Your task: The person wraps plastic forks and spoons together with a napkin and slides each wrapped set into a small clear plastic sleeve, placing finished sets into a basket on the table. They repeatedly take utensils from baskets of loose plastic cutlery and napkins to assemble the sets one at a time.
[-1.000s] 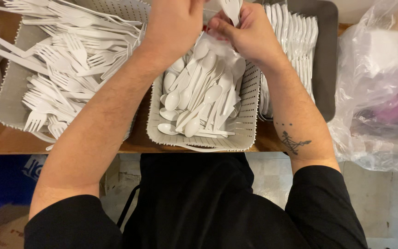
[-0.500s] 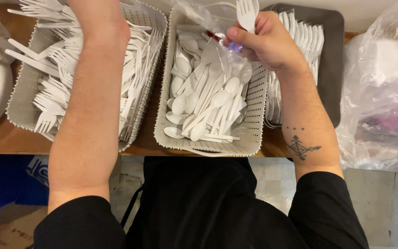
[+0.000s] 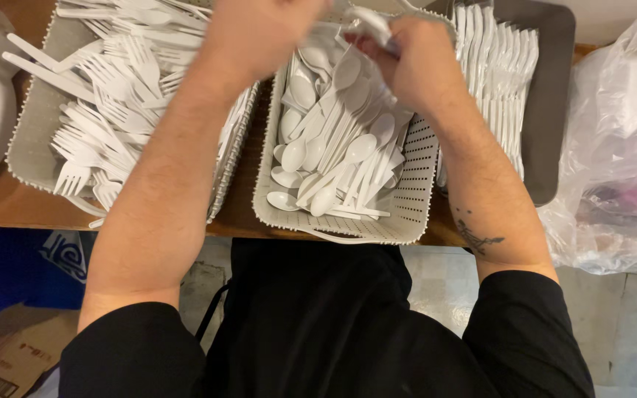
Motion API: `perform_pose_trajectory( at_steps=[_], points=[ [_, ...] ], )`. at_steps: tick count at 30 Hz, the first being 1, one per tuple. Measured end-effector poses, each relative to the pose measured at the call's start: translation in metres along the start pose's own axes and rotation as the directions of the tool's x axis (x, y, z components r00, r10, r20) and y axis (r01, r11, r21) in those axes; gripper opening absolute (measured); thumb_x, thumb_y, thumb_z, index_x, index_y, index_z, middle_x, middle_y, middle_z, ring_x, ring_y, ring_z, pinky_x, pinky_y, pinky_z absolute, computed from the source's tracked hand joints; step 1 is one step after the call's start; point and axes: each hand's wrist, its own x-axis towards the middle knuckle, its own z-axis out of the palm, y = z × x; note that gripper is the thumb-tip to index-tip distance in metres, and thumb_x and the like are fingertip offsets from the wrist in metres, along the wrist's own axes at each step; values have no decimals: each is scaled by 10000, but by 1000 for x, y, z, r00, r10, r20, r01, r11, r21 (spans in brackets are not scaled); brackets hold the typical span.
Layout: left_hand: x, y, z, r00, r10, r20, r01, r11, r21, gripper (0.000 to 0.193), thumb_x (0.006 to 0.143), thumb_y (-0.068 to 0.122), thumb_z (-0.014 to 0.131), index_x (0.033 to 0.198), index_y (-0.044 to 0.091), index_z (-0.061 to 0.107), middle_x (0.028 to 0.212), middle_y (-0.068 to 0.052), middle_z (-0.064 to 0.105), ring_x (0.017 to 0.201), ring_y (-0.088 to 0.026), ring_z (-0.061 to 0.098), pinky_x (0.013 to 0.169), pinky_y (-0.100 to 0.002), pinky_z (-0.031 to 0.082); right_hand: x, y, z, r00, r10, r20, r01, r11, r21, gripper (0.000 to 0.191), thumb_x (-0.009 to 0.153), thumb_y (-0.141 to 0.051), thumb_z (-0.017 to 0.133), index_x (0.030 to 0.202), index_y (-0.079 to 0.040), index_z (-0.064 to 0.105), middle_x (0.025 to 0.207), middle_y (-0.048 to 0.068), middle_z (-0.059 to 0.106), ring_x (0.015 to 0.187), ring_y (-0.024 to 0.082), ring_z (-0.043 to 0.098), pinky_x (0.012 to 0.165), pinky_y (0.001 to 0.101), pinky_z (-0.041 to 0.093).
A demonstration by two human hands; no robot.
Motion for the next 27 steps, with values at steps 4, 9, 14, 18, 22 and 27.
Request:
perform_pose_trajectory(
  at_steps=[4,9,14,18,22,27],
  points=[
    [-1,-10,49,979,19,205,-80,953,292,79,924,49,630,939,-26,653,815,-230,703,750,-385,700,665,-487,555,4,17,4,981,-112,-160,104,993,-58,86,897,10,724,981,30,719,880,244,700,817,429,690,726,476,553],
    [11,-35,96,957,-64,284,-98,848,521,164,839,17,640,987,-38,686,909,-277,712,859,-460,701,754,-547,564,7,28,19,981,-159,-111,117,942,-315,138,791,37,705,922,5,730,882,237,709,825,436,687,752,510,555],
    [27,-51,107,937,-104,334,-84,861,501,193,763,65,687,939,8,744,929,-262,711,881,-436,700,773,-520,564,12,32,24,999,-39,-4,33,895,-444,174,715,17,709,887,-3,727,852,228,714,807,428,694,723,511,560],
    [29,-51,107,937,-137,321,-77,816,573,172,833,41,631,961,15,744,957,-247,722,899,-425,706,772,-527,571,11,35,25,999,-25,-23,13,908,-418,154,739,17,700,889,-7,726,860,227,713,812,425,693,724,511,560],
    [23,-42,100,950,-38,311,-133,850,510,197,887,49,617,1043,40,736,956,-236,728,882,-435,702,747,-547,557,11,34,23,1000,-25,5,25,932,-362,171,780,32,661,927,-6,738,873,225,720,858,431,692,757,521,550],
    [6,-26,91,945,22,327,-186,857,480,206,870,37,652,1047,63,756,945,-230,730,882,-423,711,751,-530,567,17,34,9,945,72,319,-62,997,-40,202,839,-24,633,1014,-9,733,901,231,716,847,393,696,767,467,533]
  ],
)
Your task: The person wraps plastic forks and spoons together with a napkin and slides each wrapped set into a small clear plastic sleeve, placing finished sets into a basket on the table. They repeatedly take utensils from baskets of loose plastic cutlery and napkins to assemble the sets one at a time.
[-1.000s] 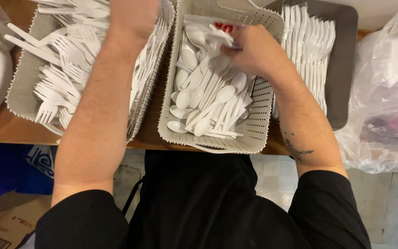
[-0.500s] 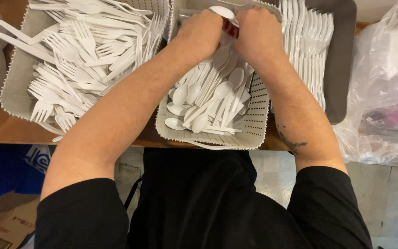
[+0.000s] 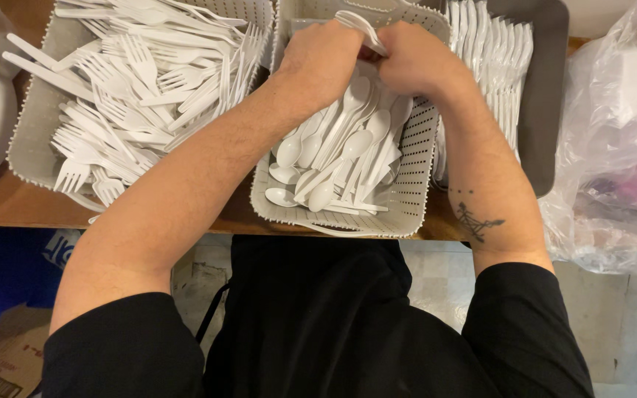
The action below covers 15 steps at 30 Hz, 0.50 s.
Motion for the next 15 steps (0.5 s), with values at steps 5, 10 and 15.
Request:
perform_pose_trajectory(
  at_steps=[5,10,15],
  points=[
    [-6,4,-6,1000,5,-9,-5,999,38,236,804,7,693,1037,23,734,893,-241,724,831,-427,709,710,-526,566,-1,-1,-3,979,-200,50,180,948,262,367,784,19,541,1113,-21,699,956,145,755,890,287,709,770,393,531],
    [-6,1,-6,1000,-6,16,5,999,53,146,862,76,710,982,-6,726,888,-242,717,840,-427,708,719,-529,566,-2,-6,-3,984,90,157,-80,994,-68,222,865,5,596,1038,14,736,861,196,728,791,324,702,719,433,535],
    [-2,-6,4,1000,6,-9,-6,998,67,166,848,56,688,1003,5,716,896,-230,719,859,-427,705,732,-531,565,-5,-17,-6,971,189,145,-197,979,45,321,836,-5,531,1086,-57,726,860,186,725,783,338,715,689,450,543]
  ],
)
